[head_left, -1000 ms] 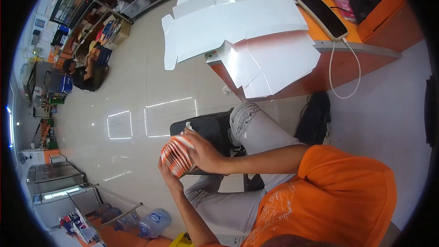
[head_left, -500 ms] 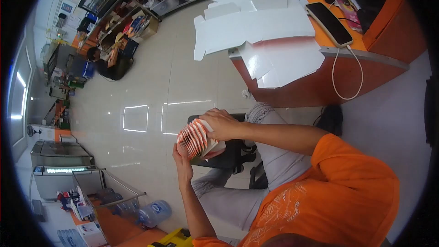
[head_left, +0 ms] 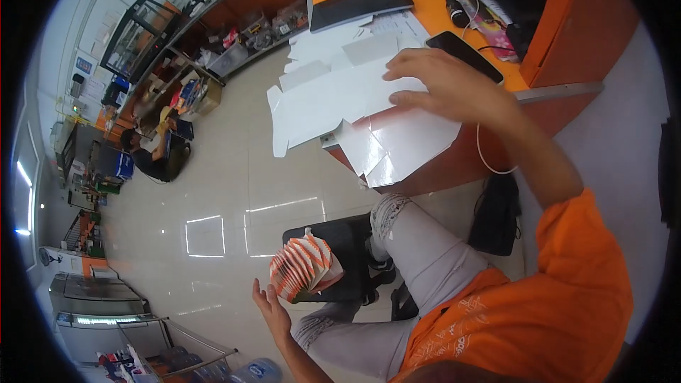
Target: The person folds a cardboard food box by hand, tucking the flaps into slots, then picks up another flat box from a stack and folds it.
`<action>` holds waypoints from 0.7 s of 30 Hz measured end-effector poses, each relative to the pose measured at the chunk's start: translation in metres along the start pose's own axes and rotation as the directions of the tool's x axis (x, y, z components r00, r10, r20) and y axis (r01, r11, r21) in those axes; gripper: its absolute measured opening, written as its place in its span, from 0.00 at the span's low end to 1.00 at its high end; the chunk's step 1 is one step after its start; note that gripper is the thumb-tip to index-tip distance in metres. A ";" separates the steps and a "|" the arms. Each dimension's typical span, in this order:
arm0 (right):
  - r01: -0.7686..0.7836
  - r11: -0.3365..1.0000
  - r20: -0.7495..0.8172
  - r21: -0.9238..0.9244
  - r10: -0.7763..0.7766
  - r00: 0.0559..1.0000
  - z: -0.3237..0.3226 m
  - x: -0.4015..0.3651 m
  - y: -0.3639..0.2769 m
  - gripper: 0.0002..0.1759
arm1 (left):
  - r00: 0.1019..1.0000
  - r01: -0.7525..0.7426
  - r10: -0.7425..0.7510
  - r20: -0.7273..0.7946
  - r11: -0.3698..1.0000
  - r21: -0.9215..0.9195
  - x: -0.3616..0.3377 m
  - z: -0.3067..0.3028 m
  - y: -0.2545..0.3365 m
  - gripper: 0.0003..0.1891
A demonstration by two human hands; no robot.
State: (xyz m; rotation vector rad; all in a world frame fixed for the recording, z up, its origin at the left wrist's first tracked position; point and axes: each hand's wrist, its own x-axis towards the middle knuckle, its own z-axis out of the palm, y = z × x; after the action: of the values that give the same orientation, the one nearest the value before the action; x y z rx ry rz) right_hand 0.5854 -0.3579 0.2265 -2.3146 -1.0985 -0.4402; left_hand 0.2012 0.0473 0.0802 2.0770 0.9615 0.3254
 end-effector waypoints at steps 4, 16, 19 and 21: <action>-0.185 0.983 0.443 -0.014 0.172 0.880 -0.016 0.028 0.011 0.22 | 0.997 -0.031 0.030 -0.075 0.999 -0.013 -0.020 -0.014 -0.022 0.33; -0.279 0.935 0.757 0.218 0.018 0.653 0.002 0.070 0.061 0.23 | 0.941 0.192 -0.223 -0.254 0.971 -0.141 -0.137 -0.076 -0.121 0.31; -0.202 0.971 0.757 0.127 0.037 0.652 0.004 0.072 0.055 0.24 | 0.935 0.221 -0.241 -0.262 0.970 -0.103 -0.160 -0.074 -0.083 0.33; -0.211 0.969 0.774 0.129 0.035 0.632 0.003 0.071 0.055 0.25 | 0.924 0.229 -0.251 -0.287 0.967 -0.109 -0.166 -0.072 -0.090 0.33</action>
State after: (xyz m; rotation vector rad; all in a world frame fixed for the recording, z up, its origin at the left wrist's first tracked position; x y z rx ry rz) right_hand 0.6726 -0.3412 0.2418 -2.3853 -1.2422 0.7888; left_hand 0.0042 0.0011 0.0733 1.8480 1.3510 0.5486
